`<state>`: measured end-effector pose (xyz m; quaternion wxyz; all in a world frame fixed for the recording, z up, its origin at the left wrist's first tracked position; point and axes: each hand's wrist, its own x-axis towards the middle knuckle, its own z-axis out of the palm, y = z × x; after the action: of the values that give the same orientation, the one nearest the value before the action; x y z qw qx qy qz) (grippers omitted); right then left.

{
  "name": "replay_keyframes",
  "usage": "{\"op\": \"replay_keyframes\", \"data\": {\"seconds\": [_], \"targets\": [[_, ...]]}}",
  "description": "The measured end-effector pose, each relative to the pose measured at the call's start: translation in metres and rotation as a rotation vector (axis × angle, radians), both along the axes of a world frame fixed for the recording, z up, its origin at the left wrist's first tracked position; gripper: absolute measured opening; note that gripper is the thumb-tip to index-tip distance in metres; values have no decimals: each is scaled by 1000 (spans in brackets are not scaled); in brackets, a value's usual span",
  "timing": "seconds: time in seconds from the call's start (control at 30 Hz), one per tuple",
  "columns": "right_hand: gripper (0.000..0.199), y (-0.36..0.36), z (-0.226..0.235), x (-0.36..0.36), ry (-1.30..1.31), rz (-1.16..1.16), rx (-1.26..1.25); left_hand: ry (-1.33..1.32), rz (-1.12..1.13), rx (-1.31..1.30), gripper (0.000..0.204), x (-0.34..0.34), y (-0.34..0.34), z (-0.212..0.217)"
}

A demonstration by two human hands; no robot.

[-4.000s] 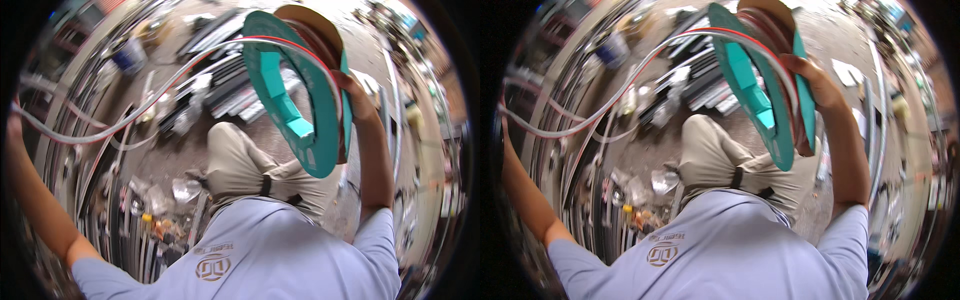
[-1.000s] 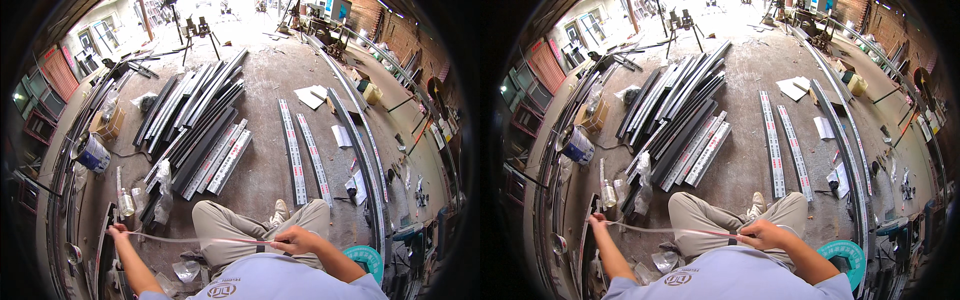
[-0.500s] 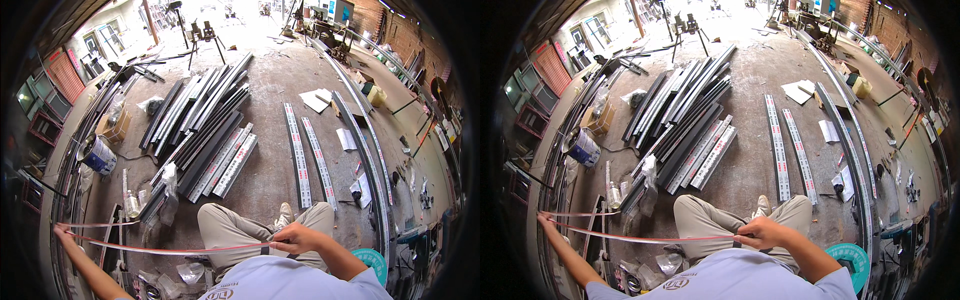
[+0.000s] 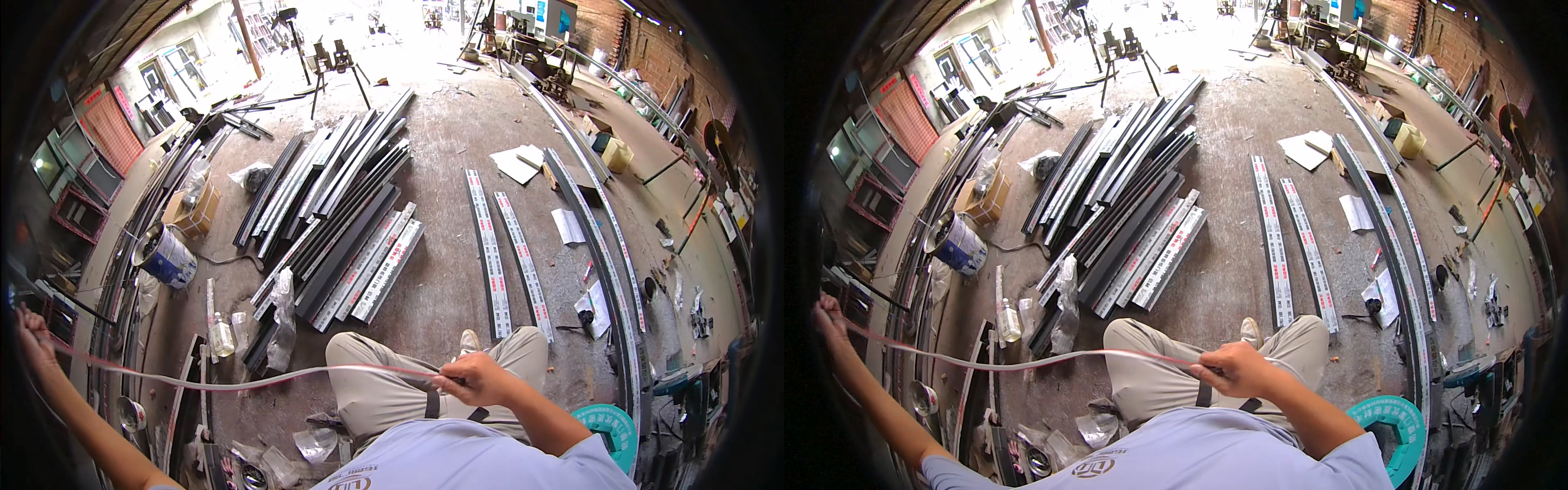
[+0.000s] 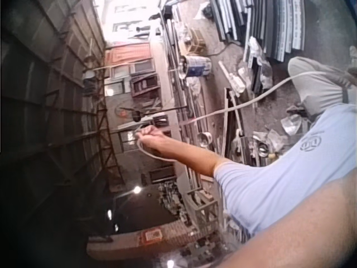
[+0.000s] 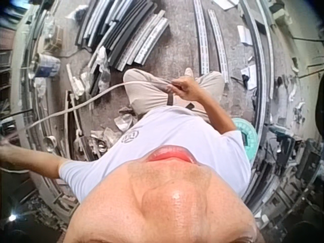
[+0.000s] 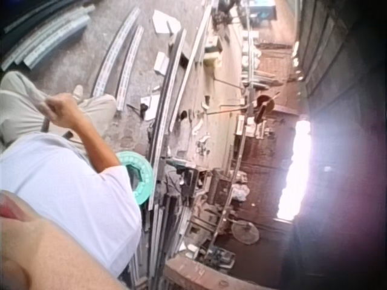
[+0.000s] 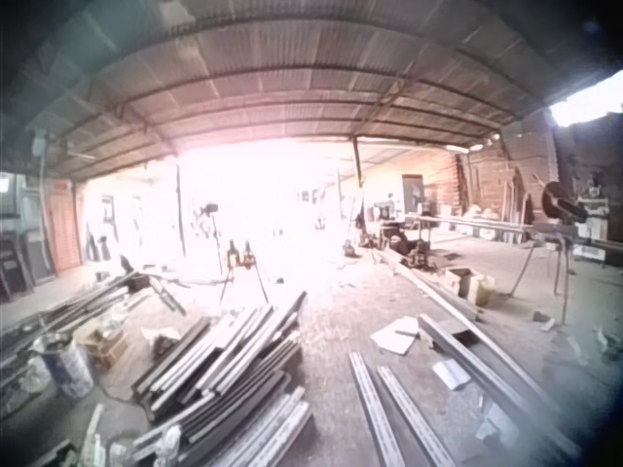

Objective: The person measures and marks several long metal profiles using a tape measure and a green marker. They then sit on a stool and insert a red cable into the grooves of the profiles.

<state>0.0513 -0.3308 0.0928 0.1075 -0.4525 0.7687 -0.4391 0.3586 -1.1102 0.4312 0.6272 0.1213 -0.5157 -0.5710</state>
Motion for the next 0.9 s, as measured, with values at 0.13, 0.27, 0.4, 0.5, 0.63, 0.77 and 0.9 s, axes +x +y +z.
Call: {"op": "replay_keyframes", "data": {"seconds": [0.13, 0.27, 0.4, 0.5, 0.63, 0.77, 0.9], "targets": [[17, 50, 5, -16, 201, -226, 111, 39, -145, 192, 20, -43, -56, -71], [9, 145, 16, -25, 352, -581, 230, -68, -168, 258, 30, -97, -96, -169], [15, 263, 21, -20, 376, -820, 247, -259, -194, 284, 26, -176, -104, -239], [23, 349, 24, 19, 243, -1139, 428, -351, -240, 402, 34, -254, -84, -264], [25, 427, 24, 73, 227, -1415, 689, -328, -514, 655, 49, -345, -18, -268], [30, 458, -7, 113, 18, -1438, 1142, -435, -1019, 510, 28, -423, 137, -293], [36, 417, -63, 109, 105, -1266, 1019, -421, -1171, 497, 23, -422, 380, -329]]}}
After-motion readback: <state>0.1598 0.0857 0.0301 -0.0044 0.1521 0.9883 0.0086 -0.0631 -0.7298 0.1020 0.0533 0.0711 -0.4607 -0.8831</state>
